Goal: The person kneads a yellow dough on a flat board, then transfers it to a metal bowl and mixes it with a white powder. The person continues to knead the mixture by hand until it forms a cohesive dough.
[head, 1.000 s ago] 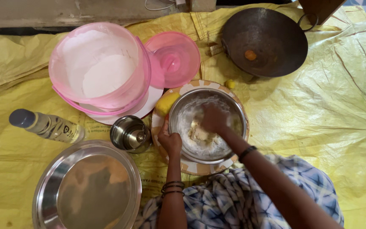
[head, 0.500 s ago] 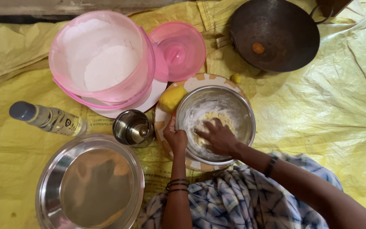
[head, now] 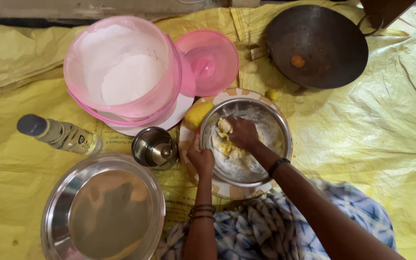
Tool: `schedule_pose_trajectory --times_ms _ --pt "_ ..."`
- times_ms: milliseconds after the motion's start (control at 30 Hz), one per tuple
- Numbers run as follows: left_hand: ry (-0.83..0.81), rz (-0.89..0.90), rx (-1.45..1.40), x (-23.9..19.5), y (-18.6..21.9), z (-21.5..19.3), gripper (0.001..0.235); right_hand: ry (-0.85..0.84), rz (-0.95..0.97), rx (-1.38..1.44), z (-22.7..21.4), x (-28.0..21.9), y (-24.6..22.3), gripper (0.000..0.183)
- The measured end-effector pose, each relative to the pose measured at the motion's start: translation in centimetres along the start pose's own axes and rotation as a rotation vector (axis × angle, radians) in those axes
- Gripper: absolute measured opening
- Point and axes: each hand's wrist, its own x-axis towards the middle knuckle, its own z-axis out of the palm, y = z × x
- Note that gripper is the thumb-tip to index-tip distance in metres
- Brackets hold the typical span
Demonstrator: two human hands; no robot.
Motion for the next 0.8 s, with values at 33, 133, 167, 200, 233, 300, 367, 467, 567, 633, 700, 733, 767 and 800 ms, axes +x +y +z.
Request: schedule_pose_trajectory --times_ms 33,133,167,200,233,300,367,467,567,633,700,733,767,800 --pt "0.009 -0.004 0.008 0.2 0.2 0.1 0.069 -0.005 -0.05 -0.004 0.0 -0.4 0.2 0.06" --pt "-0.006 0.012 -0.003 0.3 1.2 0.3 0.069 -0.041 -0.2 0.007 -1.1 -2.2 0.6 0.07" --pt "-0.018 0.017 -0.006 0.0 1.3 0.2 0.069 -0.075 -0.244 0.034 -1.6 -3.7 0.8 0.077" --pt "-0.011 0.014 -0.025 0.1 1.4 0.2 0.067 -0.11 -0.288 0.062 -2.5 -5.0 1.1 0.086" --pt "-0.005 0.007 -0.042 0.2 1.4 0.3 0.065 -0.193 -0.299 0.101 -3.5 -6.4 1.4 0.088" --pt "0.001 -0.007 -0.072 0.3 1.4 0.3 0.066 -0.351 -0.316 0.121 -6.1 -8.6 2.2 0.087" --pt "0.002 -0.022 -0.097 0.3 1.3 0.3 0.072 -0.502 -0.327 0.082 -8.7 -9.8 2.8 0.079" --pt "-0.016 -0.043 -0.043 0.3 1.4 0.2 0.069 -0.54 -0.367 -0.276 -11.0 -9.6 2.8 0.072" --pt "-0.071 -0.059 -0.03 0.0 1.2 0.0 0.072 -0.482 -0.463 -0.194 -9.7 -8.1 0.8 0.071" --pt "-0.058 -0.119 0.028 0.1 1.0 0.2 0.066 -0.359 -0.706 -0.092 -8.2 -6.7 -0.9 0.078" --pt "-0.036 -0.144 0.044 0.4 0.6 0.1 0.058 -0.528 -0.633 -0.254 -6.6 -5.2 -2.6 0.077" --pt "-0.023 -0.143 0.029 0.5 0.3 0.0 0.052 -0.614 -0.597 -0.333 -5.8 -4.5 -3.5 0.079" --pt "-0.016 -0.142 0.013 0.6 0.2 0.1 0.047 -0.577 -0.633 -0.372 -5.2 -4.0 -4.1 0.075" --pt "-0.012 -0.136 -0.01 1.0 0.1 0.1 0.051 -0.539 -0.669 -0.41 -4.8 -3.5 -4.6 0.072"
